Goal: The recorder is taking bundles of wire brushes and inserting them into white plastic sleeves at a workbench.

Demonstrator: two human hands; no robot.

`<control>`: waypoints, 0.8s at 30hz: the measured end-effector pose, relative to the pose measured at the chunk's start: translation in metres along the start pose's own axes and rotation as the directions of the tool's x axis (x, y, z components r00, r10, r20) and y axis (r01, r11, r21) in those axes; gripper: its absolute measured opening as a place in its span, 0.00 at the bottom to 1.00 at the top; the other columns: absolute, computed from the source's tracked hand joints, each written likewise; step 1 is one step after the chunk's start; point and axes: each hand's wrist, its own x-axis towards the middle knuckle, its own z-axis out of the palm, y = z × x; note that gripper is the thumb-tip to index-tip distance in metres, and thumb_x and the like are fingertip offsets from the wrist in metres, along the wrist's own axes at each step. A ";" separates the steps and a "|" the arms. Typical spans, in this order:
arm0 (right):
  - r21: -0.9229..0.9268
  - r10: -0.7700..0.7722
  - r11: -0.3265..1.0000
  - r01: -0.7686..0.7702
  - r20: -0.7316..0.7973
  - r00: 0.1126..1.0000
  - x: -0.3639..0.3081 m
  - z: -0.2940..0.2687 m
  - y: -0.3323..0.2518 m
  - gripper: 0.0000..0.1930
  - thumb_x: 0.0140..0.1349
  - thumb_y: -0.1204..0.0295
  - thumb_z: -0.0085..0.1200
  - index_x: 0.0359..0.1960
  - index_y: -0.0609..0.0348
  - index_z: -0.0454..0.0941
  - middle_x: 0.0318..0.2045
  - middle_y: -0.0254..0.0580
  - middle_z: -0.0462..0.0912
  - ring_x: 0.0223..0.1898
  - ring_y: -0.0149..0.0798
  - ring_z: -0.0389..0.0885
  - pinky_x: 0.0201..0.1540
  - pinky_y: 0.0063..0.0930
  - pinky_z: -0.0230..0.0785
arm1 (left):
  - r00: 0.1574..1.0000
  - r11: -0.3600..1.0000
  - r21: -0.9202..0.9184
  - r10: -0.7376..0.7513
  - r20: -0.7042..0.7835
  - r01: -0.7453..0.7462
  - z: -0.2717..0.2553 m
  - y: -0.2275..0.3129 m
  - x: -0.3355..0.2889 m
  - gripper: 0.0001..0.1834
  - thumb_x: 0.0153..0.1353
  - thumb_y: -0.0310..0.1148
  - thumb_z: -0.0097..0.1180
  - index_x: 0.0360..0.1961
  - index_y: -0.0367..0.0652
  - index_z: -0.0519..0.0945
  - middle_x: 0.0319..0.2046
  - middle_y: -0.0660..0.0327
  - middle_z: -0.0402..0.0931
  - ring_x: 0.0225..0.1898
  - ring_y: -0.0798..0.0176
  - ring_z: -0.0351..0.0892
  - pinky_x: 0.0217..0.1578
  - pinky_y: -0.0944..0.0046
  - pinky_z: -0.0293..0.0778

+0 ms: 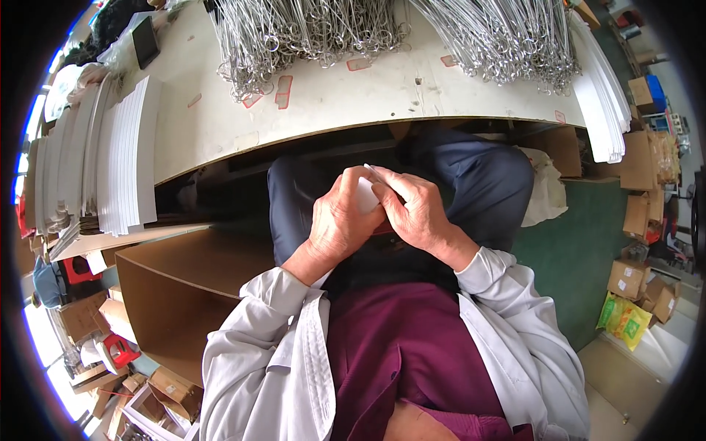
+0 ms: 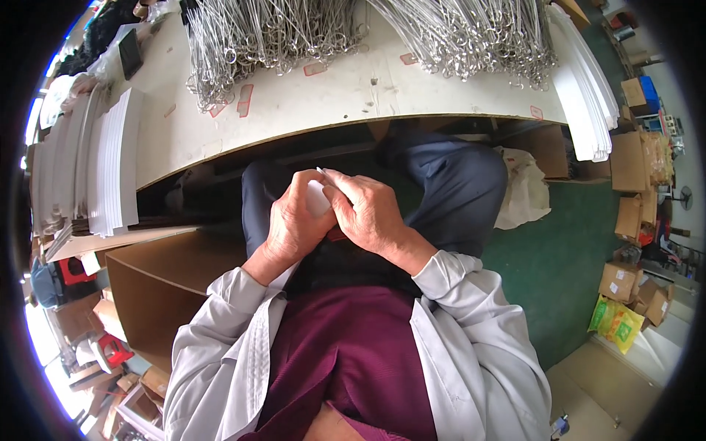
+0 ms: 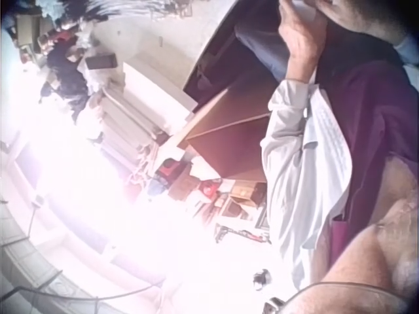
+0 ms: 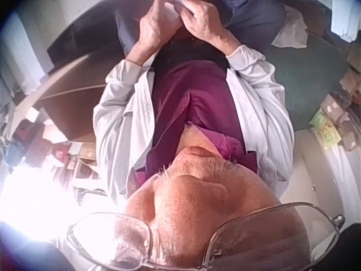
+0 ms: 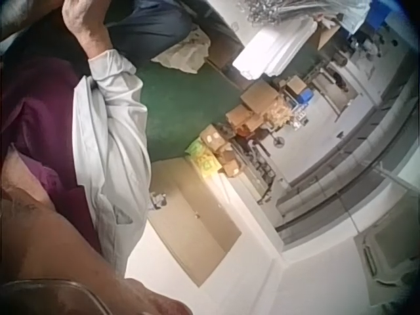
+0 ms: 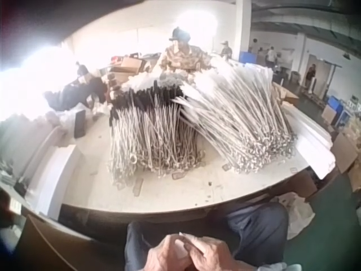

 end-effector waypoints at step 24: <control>0.421 0.477 0.760 -0.495 0.157 0.865 0.009 0.002 0.005 0.10 0.67 0.70 0.65 0.38 0.68 0.84 0.29 0.43 0.89 0.28 0.25 0.85 0.30 0.22 0.76 | 0.998 0.987 0.148 0.061 -0.005 -0.060 -0.002 -0.005 -0.013 0.30 0.50 0.35 0.72 0.51 0.37 0.73 0.38 0.48 0.82 0.37 0.40 0.85 0.34 0.49 0.83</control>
